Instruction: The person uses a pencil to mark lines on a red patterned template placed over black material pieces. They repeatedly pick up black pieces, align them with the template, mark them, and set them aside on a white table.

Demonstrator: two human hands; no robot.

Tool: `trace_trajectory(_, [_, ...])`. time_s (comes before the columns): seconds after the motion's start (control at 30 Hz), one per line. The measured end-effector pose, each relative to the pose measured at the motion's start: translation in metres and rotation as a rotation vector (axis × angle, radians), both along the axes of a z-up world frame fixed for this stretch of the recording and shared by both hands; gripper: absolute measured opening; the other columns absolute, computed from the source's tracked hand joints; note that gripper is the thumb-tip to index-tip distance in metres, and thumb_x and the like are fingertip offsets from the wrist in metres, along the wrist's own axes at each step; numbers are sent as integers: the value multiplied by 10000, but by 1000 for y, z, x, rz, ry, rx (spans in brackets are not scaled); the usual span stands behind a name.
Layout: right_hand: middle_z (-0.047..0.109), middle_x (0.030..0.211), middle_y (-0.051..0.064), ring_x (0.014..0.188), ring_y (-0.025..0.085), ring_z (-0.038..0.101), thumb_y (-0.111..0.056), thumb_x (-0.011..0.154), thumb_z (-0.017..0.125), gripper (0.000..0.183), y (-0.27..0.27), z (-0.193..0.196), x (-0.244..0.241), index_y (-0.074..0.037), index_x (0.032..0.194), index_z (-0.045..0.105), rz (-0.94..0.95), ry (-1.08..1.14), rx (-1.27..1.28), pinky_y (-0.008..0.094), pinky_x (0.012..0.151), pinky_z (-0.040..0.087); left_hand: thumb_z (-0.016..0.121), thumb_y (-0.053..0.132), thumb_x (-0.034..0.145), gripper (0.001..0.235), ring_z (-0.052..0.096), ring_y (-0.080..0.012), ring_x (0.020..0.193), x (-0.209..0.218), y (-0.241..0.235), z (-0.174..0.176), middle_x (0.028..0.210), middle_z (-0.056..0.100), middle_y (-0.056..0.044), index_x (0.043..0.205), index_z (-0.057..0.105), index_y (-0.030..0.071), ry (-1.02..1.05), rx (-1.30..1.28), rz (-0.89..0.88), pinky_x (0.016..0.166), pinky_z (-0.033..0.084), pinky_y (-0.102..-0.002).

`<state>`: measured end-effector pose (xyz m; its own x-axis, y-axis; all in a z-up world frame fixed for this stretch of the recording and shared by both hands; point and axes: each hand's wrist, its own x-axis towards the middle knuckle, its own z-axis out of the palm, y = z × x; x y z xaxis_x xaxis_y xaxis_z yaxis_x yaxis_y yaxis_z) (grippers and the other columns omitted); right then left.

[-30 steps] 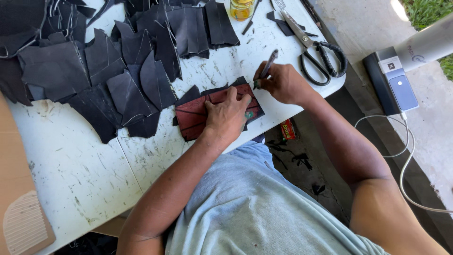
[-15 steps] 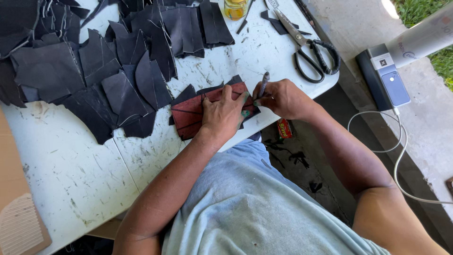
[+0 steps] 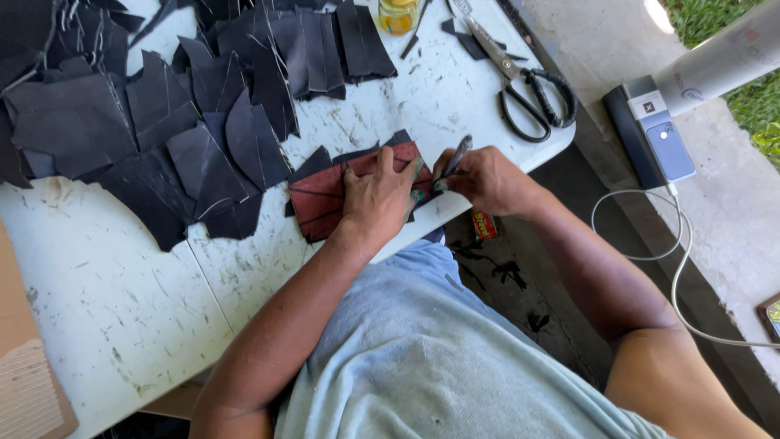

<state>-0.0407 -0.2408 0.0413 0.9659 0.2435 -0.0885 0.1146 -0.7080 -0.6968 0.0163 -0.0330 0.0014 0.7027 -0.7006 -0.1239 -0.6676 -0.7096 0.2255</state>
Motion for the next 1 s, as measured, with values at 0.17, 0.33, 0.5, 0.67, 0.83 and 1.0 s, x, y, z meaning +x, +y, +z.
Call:
trace_trajectory(0.17, [755,930,107,824,290,734,-73,898,683,176,6,-5,-2,-78,1073,686,93,-36,-12,390,718,557,697,291,915,577,713,-311,853,-4,3,-4,1346,441,-171,1460,520,226,-8,-39,-2,924,458,-671])
trace_trajectory(0.33, [749,955,113,811,292,726,-77,930,676,165,2,-4,1,-83,1094,699,84,-50,-14,389,749,565,694,315,911,596,715,-314,822,-3,0,-4,1341,426,-171,1469,496,244,-13,9,-2,922,456,-677])
trace_trajectory(0.5, [751,936,115,817,291,727,-93,923,675,177,3,-4,0,-82,1099,698,45,-12,-44,402,750,567,679,354,921,616,724,-293,768,-2,1,-5,1347,396,-188,1485,458,238,-47,51,-24,929,446,-692])
trace_trajectory(0.67, [749,990,136,840,319,718,-87,917,685,157,5,-2,4,-69,1073,687,131,-120,-22,411,763,572,666,329,949,595,718,-291,806,-2,0,-4,1328,419,-153,1501,464,239,-1,30,-17,906,478,-648])
trace_trajectory(0.83, [740,915,130,831,322,719,-91,926,672,167,6,1,5,-72,1092,677,141,-35,-76,420,751,566,658,326,952,598,723,-283,796,-4,1,-4,1330,411,-156,1508,455,237,12,40,-22,915,468,-649])
trace_trajectory(1.0, [738,910,134,827,326,719,-87,929,670,159,8,3,7,-76,1086,686,161,-38,-81,424,750,563,656,333,963,588,719,-267,825,-5,2,-6,1308,427,-145,1508,459,232,10,17,-17,907,470,-649])
